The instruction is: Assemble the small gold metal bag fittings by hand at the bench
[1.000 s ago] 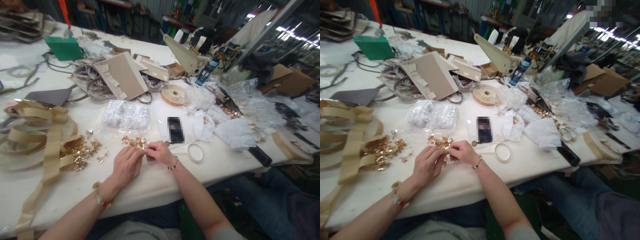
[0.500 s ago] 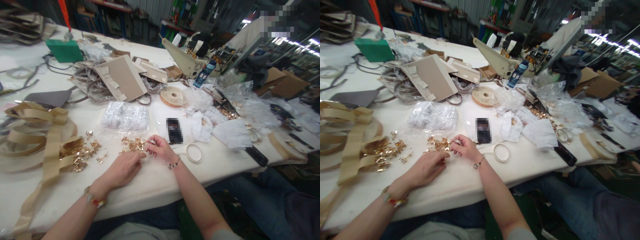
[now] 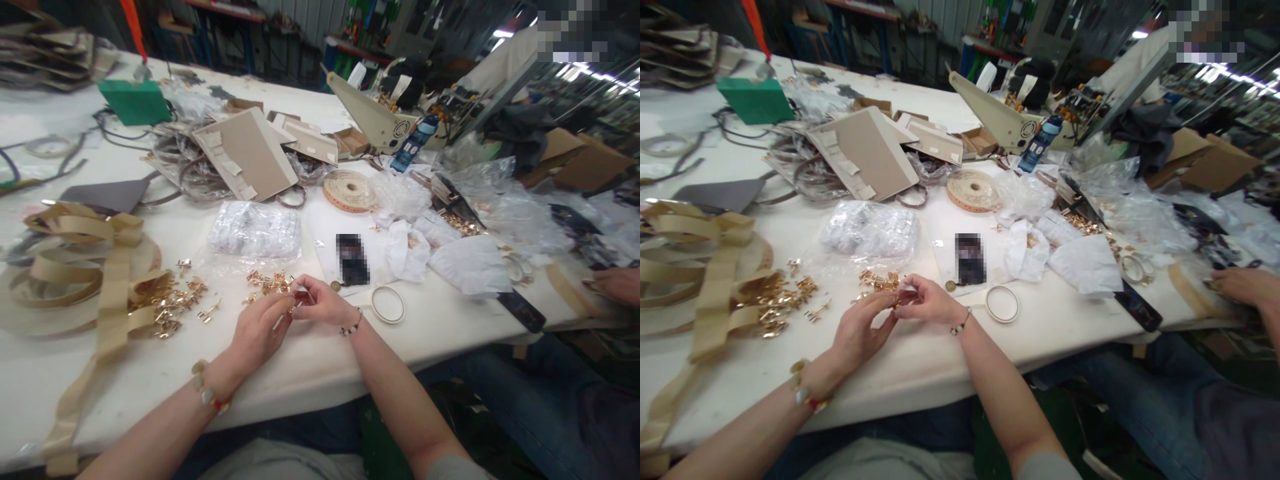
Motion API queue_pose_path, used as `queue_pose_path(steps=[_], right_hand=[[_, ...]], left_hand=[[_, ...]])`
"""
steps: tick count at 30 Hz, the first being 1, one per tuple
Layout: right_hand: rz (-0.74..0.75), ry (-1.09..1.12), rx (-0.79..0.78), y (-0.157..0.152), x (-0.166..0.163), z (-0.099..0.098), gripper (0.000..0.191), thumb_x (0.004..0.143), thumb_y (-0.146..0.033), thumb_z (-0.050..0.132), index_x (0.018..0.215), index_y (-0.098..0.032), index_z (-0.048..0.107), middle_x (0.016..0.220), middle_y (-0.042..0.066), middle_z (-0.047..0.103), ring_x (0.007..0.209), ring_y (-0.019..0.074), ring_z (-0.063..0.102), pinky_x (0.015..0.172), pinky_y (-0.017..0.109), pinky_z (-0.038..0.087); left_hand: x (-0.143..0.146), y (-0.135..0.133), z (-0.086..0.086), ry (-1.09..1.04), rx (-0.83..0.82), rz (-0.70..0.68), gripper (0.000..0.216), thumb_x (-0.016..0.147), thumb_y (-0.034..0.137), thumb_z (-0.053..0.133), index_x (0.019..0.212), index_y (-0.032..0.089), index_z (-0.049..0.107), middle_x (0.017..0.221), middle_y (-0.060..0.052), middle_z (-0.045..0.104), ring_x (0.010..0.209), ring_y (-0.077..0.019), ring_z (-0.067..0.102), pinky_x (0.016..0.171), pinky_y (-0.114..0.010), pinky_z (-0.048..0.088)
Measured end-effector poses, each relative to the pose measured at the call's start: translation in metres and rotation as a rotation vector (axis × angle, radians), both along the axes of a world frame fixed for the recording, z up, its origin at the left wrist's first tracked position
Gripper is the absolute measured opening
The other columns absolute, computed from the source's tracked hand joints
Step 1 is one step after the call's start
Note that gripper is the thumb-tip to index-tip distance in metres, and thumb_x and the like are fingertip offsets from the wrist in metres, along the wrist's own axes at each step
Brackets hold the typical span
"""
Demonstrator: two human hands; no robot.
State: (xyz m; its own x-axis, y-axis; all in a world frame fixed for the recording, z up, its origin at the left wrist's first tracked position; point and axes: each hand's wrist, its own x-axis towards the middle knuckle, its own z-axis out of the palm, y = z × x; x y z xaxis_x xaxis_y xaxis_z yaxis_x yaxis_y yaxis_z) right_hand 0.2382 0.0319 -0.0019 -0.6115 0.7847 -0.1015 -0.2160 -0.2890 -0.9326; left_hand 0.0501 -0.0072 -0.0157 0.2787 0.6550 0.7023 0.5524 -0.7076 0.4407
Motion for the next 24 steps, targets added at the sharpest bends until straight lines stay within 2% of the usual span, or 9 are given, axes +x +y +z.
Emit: queue_pose_path(steps=[10, 14, 18, 20, 22, 24], right_hand=[[-0.066, -0.064, 0.039, 0.0, -0.008, -0.002, 0.051, 0.067, -0.036, 0.09, 0.094, -0.021, 0.051, 0.089, -0.004, 0.062, 0.078, 0.0097, 0.065, 0.076, 0.024, 0.053], [-0.137, -0.091, 0.038, 0.002, -0.007, -0.004, 0.053, 0.065, -0.036, 0.091, 0.093, -0.022, 0.048, 0.088, -0.003, 0.066, 0.081, 0.0127, 0.069, 0.078, 0.027, 0.056], [-0.209, -0.109, 0.061, 0.005, -0.003, -0.005, 0.057, 0.061, -0.036, 0.093, 0.092, -0.023, 0.047, 0.092, -0.002, 0.069, 0.083, 0.0145, 0.071, 0.083, 0.032, 0.057], [-0.221, -0.117, 0.074, 0.005, -0.001, -0.005, 0.057, 0.06, -0.035, 0.093, 0.092, -0.023, 0.048, 0.093, -0.001, 0.069, 0.083, 0.014, 0.07, 0.083, 0.031, 0.056], [-0.22, -0.119, 0.084, 0.005, 0.0, -0.005, 0.056, 0.06, -0.034, 0.093, 0.091, -0.023, 0.048, 0.093, -0.001, 0.069, 0.083, 0.0137, 0.069, 0.082, 0.03, 0.055], [-0.22, -0.116, 0.103, 0.005, 0.001, -0.005, 0.053, 0.062, -0.033, 0.092, 0.09, -0.023, 0.048, 0.093, 0.0, 0.069, 0.084, 0.0137, 0.068, 0.082, 0.029, 0.054]], left_hand=[[-0.001, 0.002, 0.003, 0.041, 0.059, 0.057, 0.032, 0.09, 0.012, 0.06, 0.12, 0.023, 0.054, 0.105, -0.008, 0.073, 0.093, -0.0196, 0.072, 0.074, -0.029, 0.06], [-0.001, 0.001, 0.004, -0.005, -0.109, 0.037, 0.029, 0.092, 0.022, 0.063, 0.12, 0.023, 0.054, 0.104, -0.007, 0.072, 0.09, -0.0182, 0.071, 0.07, -0.029, 0.058], [-0.004, 0.001, 0.007, -0.18, -0.292, -0.038, 0.045, 0.09, 0.027, 0.068, 0.13, 0.022, 0.049, 0.108, -0.008, 0.068, 0.086, -0.0166, 0.069, 0.064, -0.026, 0.053], [-0.007, 0.003, 0.009, -0.261, -0.322, -0.021, 0.037, 0.092, 0.027, 0.065, 0.126, 0.021, 0.052, 0.106, -0.008, 0.067, 0.084, -0.0157, 0.066, 0.063, -0.025, 0.051], [-0.01, 0.006, 0.01, -0.296, -0.331, 0.025, 0.019, 0.095, 0.026, 0.059, 0.113, 0.021, 0.06, 0.1, -0.006, 0.068, 0.081, -0.0144, 0.064, 0.062, -0.025, 0.049], [-0.012, 0.008, 0.011, -0.314, -0.359, 0.07, 0.012, 0.097, 0.027, 0.055, 0.101, 0.02, 0.064, 0.094, -0.005, 0.068, 0.078, -0.0135, 0.062, 0.063, -0.024, 0.049]])
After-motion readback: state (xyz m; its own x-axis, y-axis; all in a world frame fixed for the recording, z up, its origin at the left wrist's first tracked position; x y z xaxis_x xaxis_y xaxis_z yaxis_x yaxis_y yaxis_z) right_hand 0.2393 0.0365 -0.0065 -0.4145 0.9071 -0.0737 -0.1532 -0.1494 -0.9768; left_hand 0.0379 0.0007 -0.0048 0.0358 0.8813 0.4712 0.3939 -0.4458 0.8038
